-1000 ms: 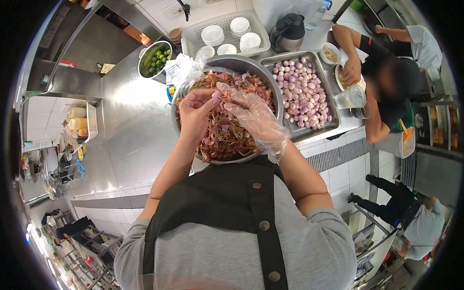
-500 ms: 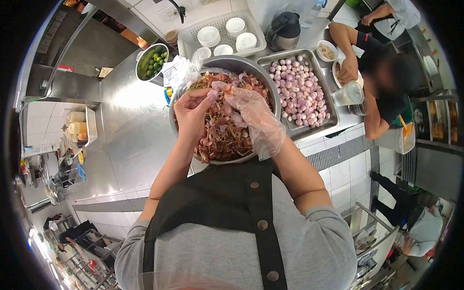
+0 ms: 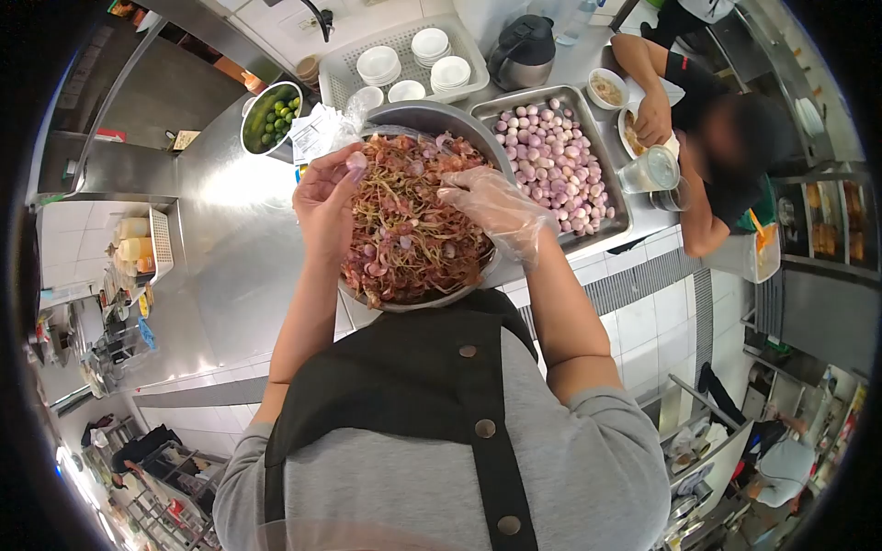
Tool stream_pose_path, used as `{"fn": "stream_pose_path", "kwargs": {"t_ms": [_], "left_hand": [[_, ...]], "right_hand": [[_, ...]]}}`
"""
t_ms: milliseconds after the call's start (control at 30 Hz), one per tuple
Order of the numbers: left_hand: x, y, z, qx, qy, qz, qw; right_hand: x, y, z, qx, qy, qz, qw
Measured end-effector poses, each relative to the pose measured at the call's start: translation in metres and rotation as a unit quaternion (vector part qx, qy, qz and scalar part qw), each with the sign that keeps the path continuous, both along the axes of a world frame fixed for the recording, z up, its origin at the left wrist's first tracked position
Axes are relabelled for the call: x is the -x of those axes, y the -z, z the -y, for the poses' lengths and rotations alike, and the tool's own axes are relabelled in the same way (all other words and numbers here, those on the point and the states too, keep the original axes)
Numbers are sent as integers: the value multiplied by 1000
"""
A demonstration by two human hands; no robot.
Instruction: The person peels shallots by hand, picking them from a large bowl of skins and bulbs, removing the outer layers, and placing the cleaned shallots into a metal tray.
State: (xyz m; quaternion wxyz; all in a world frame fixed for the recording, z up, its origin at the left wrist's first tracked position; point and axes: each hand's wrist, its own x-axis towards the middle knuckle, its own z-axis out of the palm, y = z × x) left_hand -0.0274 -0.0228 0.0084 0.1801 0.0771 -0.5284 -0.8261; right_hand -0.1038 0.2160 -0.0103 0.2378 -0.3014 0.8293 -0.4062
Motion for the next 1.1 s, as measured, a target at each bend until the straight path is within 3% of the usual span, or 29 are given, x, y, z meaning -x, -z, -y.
{"fn": "stream_pose_path", "kwargs": {"t_ms": [33,67,200,267,300,333,367,433,500,567,633,733,800,900,933,967,1000,1067,1100], "left_hand": [[1,1,1,6,-3,-10,1000],[-1,2,1,16,5,-7,1000],[-3,-1,-9,41,17,30,999],[-5,-5,-18,46,25,45,998],[-5,-6,-21,49,23,44,998],[-6,-5,-24,122,51,38,990],[-8,-3,-25,194,80,31,977],[-15,4,-28,256,109,43,960],[-18,-4,-36,331,173,109,921],[-17,-2,-37,333,184,101,919],[-9,-3,-32,333,169,71,925],[21,-14,-3,411,107,68,903],[44,-18,9,463,76,66,881],[81,-17,15,512,106,71,850],[93,-11,10,538,180,56,821],[104,-5,6,561,252,41,787],[114,4,2,560,254,43,787],[132,27,-1,617,337,72,708],[137,40,2,618,338,72,706]], "right_hand": [[0,14,-8,14,-36,-145,989],[3,25,-21,55,-131,-300,943],[-1,25,-10,10,-88,-259,962],[4,35,3,115,28,-121,986],[2,13,10,118,26,-122,985],[-2,-29,15,94,73,81,990],[-7,-54,18,66,117,280,951],[-15,-51,21,83,122,282,948],[-21,-15,23,182,49,243,951],[-20,5,16,209,65,226,949],[-14,-13,3,114,130,248,953],[10,11,-43,11,265,91,960],[13,-10,-63,-7,353,-13,936],[45,27,-102,-18,391,31,920],[44,27,-101,-18,391,32,920],[43,26,-100,-57,406,-42,911],[42,24,-98,-97,417,-115,896],[35,4,-80,-88,395,-117,907],[31,-3,-71,-78,373,-121,916]]}}
